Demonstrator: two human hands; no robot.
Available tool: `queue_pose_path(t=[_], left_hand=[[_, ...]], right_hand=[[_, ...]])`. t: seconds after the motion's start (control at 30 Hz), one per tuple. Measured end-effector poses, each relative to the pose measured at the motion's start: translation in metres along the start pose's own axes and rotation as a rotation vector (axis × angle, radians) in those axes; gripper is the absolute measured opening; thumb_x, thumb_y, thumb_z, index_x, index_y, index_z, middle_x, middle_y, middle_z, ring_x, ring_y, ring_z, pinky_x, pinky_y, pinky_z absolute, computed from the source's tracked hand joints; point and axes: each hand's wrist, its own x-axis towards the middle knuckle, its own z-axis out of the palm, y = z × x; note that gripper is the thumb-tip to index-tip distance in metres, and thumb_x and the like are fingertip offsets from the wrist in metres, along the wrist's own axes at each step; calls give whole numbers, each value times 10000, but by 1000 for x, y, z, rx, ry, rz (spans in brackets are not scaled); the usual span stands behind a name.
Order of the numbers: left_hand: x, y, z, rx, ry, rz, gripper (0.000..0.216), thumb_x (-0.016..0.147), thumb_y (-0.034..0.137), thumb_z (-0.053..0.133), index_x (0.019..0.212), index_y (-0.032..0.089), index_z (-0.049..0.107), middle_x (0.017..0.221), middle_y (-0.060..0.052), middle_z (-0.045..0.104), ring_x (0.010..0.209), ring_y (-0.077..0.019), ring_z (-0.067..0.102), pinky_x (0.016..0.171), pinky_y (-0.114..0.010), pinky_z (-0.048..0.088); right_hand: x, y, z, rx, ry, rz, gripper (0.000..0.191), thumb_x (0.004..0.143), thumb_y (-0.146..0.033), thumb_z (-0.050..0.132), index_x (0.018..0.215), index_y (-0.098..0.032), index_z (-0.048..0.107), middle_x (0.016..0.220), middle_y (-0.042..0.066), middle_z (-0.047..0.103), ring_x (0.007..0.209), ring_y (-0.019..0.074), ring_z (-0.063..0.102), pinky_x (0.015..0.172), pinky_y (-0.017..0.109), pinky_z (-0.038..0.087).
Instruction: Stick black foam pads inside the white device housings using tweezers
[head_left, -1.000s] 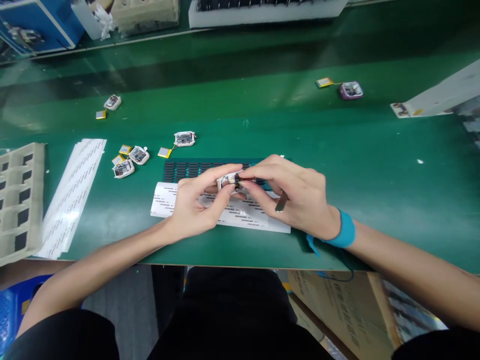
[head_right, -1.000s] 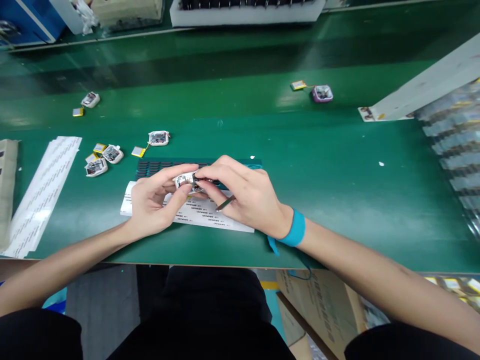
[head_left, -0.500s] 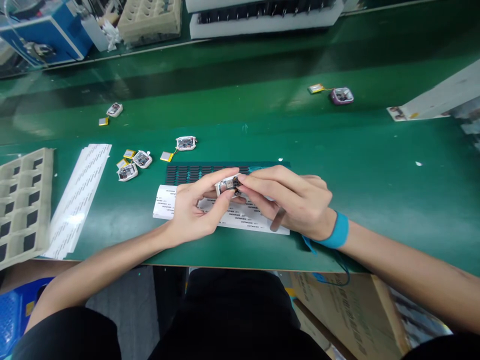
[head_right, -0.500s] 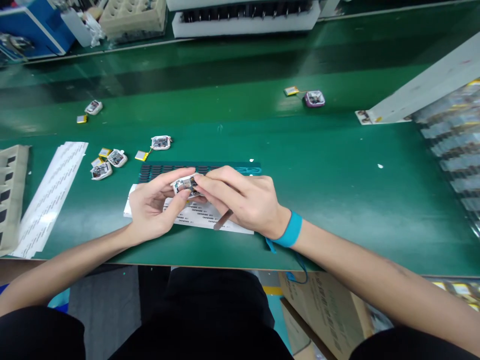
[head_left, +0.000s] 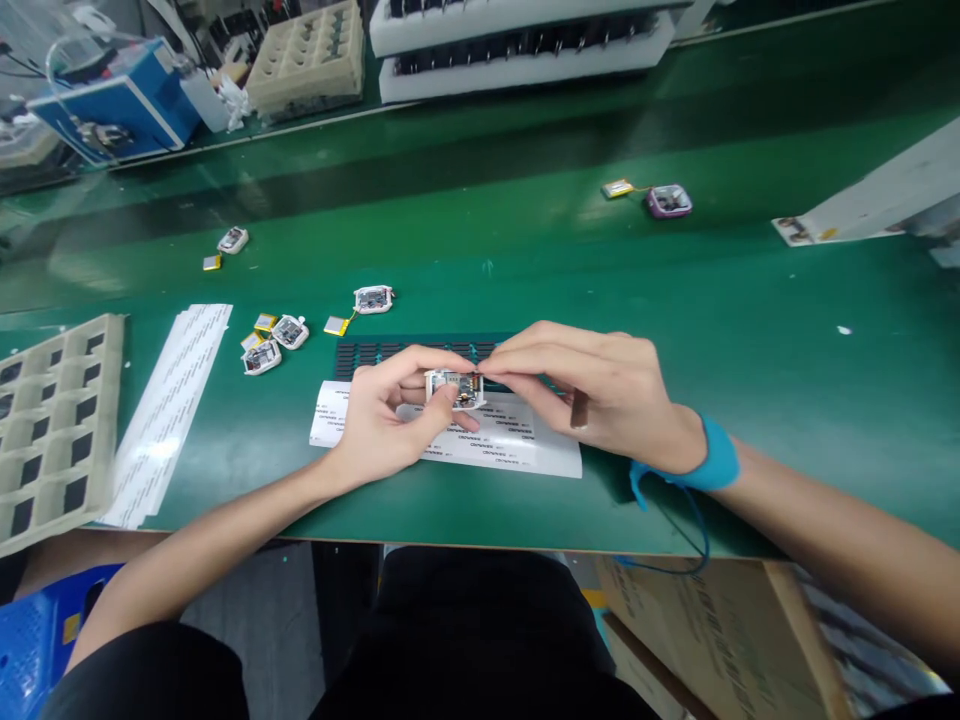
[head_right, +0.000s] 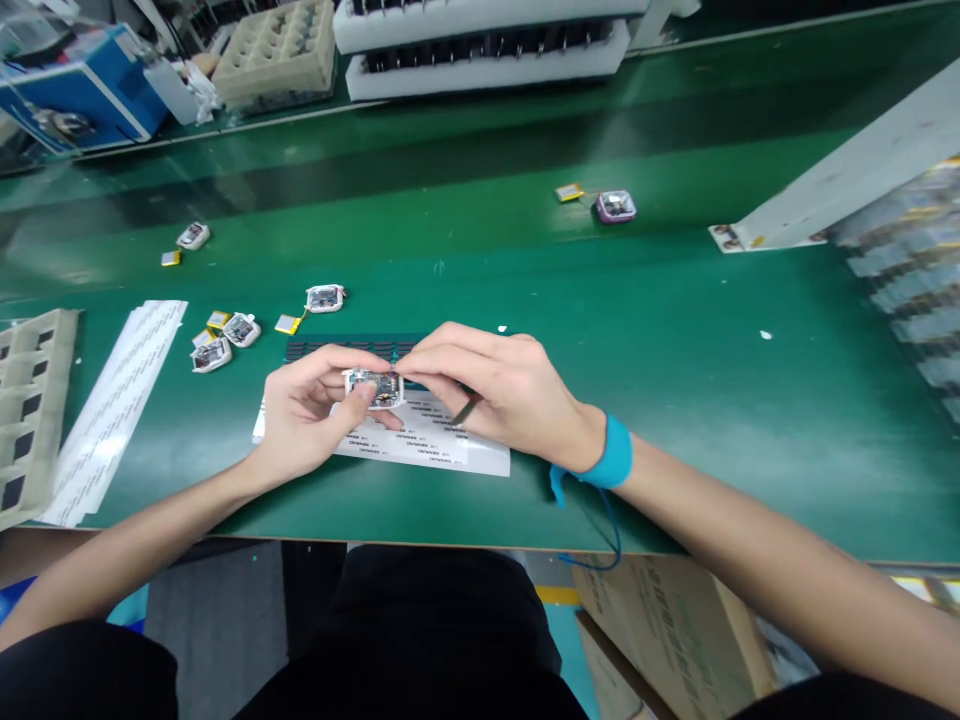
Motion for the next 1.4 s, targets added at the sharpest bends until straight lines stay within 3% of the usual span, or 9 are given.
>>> queue_pose_path(t=[0.13,0.23,0.43,0.7,0.9,1.0,1.1,1.23,1.4], left_hand=[[0,2,-1,-17,-21,-88,123,971,173,689,1074,138,747,836,-24,802,626,-171,800,566,-179,637],[-1,2,-1,-17,-28,-111,166,984,192,681,1124,143,755,774,-13,789,632,-179,802,566,-190,633],[-3,-1,-1,-80,-43,-114,164,995,194,695,1146,135,724,870,-35,809,694,-189,821,594,-183,642],[-4,-3,-1,-142,-76,-140,198,1002,305,735,1102,163,639,901,-44,803,630,-180,800,637,-230,680],[-5,-4,-1,-141,-77,-124,193,1019,319,725,1114,176,637,933,-54,814,658,-194,812,630,-227,678],[-4,-5,-3,-103,-64,-122,239,1014,368,738,1124,177,644,948,-61,818,687,-209,820,636,-244,684],[-4,-5,-5,-93,-48,-106,236,1016,370,732,1128,183,642,890,-40,807,640,-198,804,626,-254,679],[-2,-4,-5,-112,-44,-102,218,1010,340,725,1123,182,627,853,-30,800,587,-181,783,603,-247,668],[0,-3,-5,-118,-53,-97,214,1016,332,716,1116,179,604,825,-31,797,586,-180,784,614,-242,669]], right_hand=[[2,-6,5,4,99,131,113,1053,-100,719,1100,-202,737,985,21,776,776,147,722,659,276,565],[1,-5,9,2,153,141,102,1035,-101,750,1068,-198,752,971,18,786,770,149,719,692,287,569],[-2,1,13,60,115,126,121,1058,-94,710,1104,-193,764,978,10,787,712,119,685,622,258,505],[-2,-1,13,67,93,137,93,1084,-149,678,1063,-189,759,871,-14,760,532,88,524,542,264,423],[-3,11,4,-177,67,231,151,1118,-262,622,1085,-227,765,726,-30,716,507,121,565,539,280,493],[-1,19,-3,-331,153,289,165,1075,-179,631,1188,-196,751,890,15,783,553,138,638,564,291,551],[0,15,-5,-398,141,181,242,1070,-141,647,1301,-183,708,1124,53,802,735,174,759,630,291,607],[-4,2,1,-464,41,-27,165,1120,-180,646,1278,-196,690,1273,25,773,985,167,789,613,237,584],[-9,2,0,-562,-8,-138,227,1131,-90,526,1183,-190,723,1269,7,774,864,112,774,586,214,552]])
